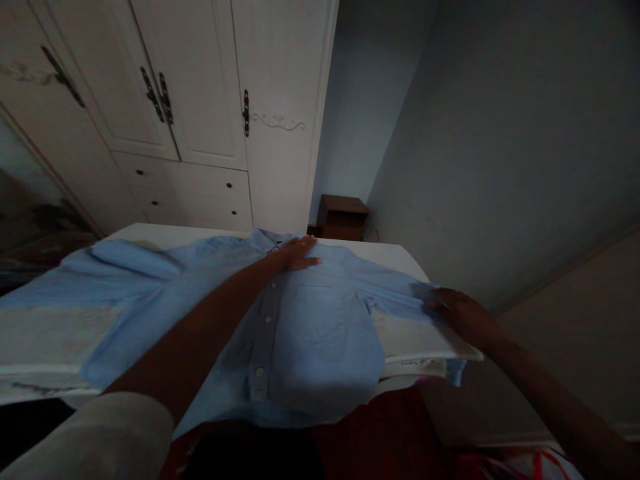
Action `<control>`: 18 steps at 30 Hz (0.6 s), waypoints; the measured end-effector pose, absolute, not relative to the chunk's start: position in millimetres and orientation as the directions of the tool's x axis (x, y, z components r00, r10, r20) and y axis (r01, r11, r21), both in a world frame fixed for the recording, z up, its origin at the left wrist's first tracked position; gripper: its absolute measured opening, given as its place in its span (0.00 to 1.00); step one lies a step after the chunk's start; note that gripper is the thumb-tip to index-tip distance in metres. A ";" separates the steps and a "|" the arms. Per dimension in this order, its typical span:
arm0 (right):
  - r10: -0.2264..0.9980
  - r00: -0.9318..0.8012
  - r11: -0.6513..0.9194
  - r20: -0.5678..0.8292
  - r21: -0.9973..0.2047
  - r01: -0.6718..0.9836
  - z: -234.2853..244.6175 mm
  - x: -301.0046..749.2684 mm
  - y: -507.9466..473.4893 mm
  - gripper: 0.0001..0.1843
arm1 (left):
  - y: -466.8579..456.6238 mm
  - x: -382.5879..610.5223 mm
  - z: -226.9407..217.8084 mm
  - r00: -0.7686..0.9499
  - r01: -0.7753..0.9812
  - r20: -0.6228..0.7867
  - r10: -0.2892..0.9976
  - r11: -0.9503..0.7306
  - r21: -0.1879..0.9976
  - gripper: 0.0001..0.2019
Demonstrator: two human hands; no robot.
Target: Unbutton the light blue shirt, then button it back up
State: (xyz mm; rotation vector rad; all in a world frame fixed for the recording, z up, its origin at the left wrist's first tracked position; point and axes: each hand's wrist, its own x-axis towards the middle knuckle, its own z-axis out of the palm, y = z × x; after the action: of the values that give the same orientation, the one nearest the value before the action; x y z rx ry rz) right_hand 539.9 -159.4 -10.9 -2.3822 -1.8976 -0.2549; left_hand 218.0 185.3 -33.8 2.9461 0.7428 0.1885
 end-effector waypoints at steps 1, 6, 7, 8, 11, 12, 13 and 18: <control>0.963 0.192 -0.199 0.189 0.019 0.980 -11.2 529.8 -150.5 0.24 | 182.1 216.6 -31.6 0.866 0.472 0.119 0.486 -0.872 0.128 0.40; 0.969 -0.021 0.043 0.247 -0.081 0.996 -20.7 457.7 -91.0 0.28 | 160.5 197.5 -12.5 0.809 0.528 0.232 0.540 -0.841 0.119 0.34; 0.962 -0.064 0.095 0.265 -0.103 0.990 -23.1 441.5 -77.6 0.28 | 156.6 189.5 -7.5 0.804 0.533 0.245 0.541 -0.840 0.106 0.34; 0.953 -0.104 0.144 0.285 -0.123 0.982 -25.0 425.6 -64.2 0.28 | 153.3 179.5 -2.5 0.802 0.539 0.250 0.542 -0.838 0.089 0.34; 0.930 -0.222 0.270 0.294 -0.131 0.954 -26.9 382.4 -23.8 0.29 | 149.2 139.5 8.4 0.785 0.591 0.209 0.583 -0.806 0.027 0.33; 0.927 -0.240 0.284 0.287 -0.122 0.951 -26.6 370.3 -10.5 0.31 | 149.6 123.8 9.7 0.772 0.618 0.185 0.609 -0.786 0.010 0.34; 0.929 -0.248 0.287 0.273 -0.111 0.952 -26.1 359.6 2.5 0.32 | 150.7 107.7 9.4 0.752 0.646 0.168 0.637 -0.763 -0.002 0.34; 0.980 -0.151 0.165 0.128 -0.112 0.980 -28.3 327.1 58.8 0.32 | 157.3 42.6 -11.2 0.625 0.774 0.117 0.772 -0.632 0.033 0.37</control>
State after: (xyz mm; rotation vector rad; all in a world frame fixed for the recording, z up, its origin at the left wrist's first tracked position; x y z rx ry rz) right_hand 327.1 58.8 -28.3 -1.9267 -2.2619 0.0033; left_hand 42.6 157.3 -11.2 2.8500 1.3562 0.1907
